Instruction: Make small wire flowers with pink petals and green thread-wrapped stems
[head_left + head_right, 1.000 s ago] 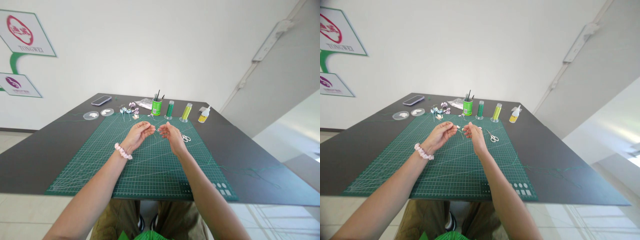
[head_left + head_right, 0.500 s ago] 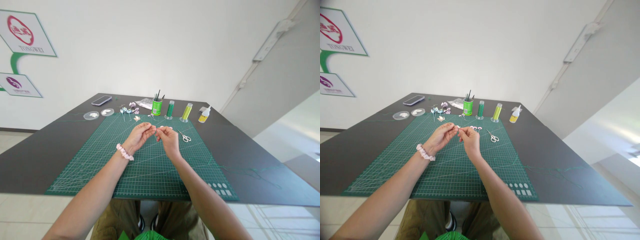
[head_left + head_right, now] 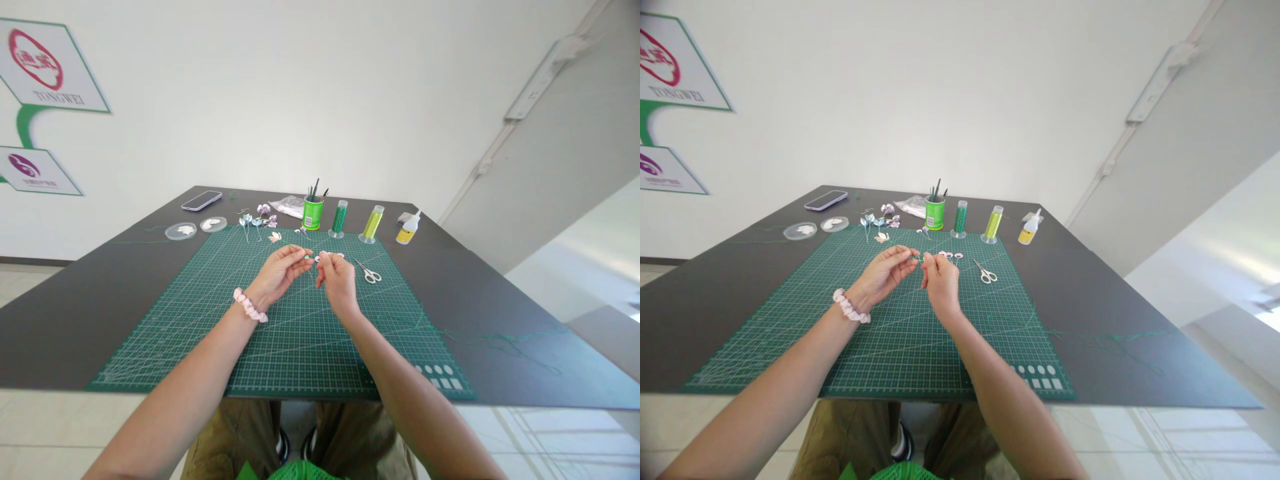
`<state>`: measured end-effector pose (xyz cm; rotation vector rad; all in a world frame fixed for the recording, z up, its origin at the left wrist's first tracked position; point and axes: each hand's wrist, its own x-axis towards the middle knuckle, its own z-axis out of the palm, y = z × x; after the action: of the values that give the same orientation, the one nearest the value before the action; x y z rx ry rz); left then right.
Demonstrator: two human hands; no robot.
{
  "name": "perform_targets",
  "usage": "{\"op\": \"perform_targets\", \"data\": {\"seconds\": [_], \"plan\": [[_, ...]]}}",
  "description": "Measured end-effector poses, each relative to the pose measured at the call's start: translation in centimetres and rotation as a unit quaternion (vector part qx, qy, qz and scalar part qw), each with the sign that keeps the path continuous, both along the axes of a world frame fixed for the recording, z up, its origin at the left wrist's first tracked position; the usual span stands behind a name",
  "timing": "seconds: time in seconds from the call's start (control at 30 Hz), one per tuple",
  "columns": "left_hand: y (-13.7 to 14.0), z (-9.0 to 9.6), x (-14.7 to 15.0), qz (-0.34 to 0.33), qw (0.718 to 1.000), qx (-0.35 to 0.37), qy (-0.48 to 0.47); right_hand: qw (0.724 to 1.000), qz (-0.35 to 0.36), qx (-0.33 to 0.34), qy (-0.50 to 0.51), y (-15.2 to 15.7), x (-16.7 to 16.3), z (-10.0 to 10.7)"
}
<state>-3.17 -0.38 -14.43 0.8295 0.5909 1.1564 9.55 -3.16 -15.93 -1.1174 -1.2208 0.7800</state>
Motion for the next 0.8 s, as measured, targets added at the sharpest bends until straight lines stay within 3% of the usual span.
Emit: {"op": "perform_targets", "data": {"seconds": [0.8], "plan": [[-0.36, -0.07, 0.24, -0.048, 0.999, 0.001, 0.004, 0.998, -0.044, -0.01, 0.041, 0.3, -0.32, -0.47]]}}
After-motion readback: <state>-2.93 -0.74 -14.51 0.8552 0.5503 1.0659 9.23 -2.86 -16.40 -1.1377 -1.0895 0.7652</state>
